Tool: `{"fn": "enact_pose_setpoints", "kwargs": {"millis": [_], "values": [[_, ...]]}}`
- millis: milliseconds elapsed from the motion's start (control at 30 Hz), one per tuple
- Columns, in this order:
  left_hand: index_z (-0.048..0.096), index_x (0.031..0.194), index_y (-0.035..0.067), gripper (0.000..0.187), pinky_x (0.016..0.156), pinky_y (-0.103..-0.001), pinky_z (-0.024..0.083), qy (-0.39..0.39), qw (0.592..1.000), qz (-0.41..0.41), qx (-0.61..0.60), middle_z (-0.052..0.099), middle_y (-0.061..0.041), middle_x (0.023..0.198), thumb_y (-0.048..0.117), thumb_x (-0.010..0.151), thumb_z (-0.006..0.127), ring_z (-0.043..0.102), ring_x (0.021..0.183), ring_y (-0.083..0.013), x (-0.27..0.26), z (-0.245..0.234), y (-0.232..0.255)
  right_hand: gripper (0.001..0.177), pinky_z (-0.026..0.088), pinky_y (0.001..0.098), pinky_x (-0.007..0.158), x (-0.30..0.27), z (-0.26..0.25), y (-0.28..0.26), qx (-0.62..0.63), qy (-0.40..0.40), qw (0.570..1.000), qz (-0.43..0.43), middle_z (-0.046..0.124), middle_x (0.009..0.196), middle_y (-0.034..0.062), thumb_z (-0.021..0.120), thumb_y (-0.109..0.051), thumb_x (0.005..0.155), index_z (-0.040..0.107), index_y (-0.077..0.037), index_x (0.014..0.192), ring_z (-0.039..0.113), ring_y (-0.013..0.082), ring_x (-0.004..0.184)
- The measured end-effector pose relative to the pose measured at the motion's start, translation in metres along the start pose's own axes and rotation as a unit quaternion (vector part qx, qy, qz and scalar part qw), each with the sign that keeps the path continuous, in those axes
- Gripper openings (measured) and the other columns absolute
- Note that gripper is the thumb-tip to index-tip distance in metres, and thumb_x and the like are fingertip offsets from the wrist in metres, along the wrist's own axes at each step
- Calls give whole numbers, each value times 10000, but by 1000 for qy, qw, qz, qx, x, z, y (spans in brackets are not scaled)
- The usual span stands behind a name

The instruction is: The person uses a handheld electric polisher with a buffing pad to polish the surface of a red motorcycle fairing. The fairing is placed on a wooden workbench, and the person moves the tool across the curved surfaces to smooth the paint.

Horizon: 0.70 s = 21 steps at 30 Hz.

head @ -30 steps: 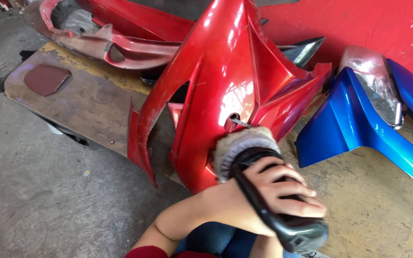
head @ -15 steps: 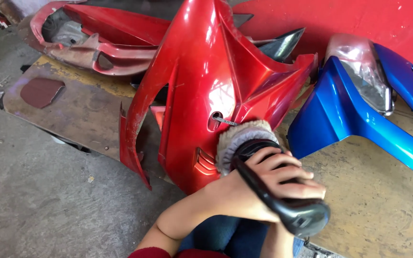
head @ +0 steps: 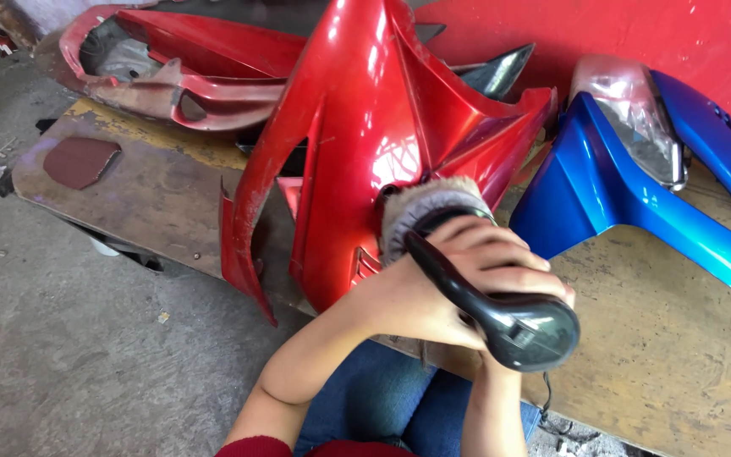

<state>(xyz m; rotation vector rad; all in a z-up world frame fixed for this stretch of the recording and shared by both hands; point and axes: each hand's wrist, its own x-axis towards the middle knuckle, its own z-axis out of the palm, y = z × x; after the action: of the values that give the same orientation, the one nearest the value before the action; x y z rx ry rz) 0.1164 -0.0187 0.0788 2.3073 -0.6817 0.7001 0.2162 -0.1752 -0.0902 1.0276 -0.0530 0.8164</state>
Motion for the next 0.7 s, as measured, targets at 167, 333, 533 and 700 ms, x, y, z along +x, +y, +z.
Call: {"fn": "enact_pose_setpoints", "kwargs": {"millis": [167, 333, 533, 700], "values": [[557, 1381, 331, 647, 1244, -484, 329, -7, 999, 27, -16, 614, 57, 1349, 330, 802, 844, 554, 1351, -190, 9, 13, -17, 262, 442, 354, 1093, -12, -3, 0, 449, -31, 875, 175, 595, 1220, 78, 652, -299, 1167, 588, -81, 1296, 555, 211, 1199], [550, 1377, 279, 771, 1249, -506, 349, -20, 997, 78, -20, 619, 23, 1342, 384, 697, 896, 552, 1340, -230, 13, -26, -21, 332, 432, 372, 1115, 3, 2, 13, 355, -12, 921, 163, 575, 1275, 92, 596, -358, 1174, 552, -61, 1315, 541, 227, 1238], [509, 1425, 267, 759, 1238, -437, 360, 0, 997, 73, -24, 596, 38, 1373, 357, 789, 911, 533, 1356, -212, 7, -35, -26, 423, 420, 392, 1141, 9, 36, 24, 235, 16, 960, 154, 550, 1341, 108, 530, -430, 1183, 509, -37, 1338, 522, 246, 1285], [485, 1442, 243, 799, 1232, -419, 390, -20, 991, 115, -64, 603, 39, 1384, 424, 787, 906, 539, 1345, -196, 27, -42, -40, 426, 429, 385, 1117, 56, 7, 48, 358, 11, 919, 167, 559, 1328, 114, 525, -406, 1170, 498, -26, 1359, 535, 246, 1270]]}}
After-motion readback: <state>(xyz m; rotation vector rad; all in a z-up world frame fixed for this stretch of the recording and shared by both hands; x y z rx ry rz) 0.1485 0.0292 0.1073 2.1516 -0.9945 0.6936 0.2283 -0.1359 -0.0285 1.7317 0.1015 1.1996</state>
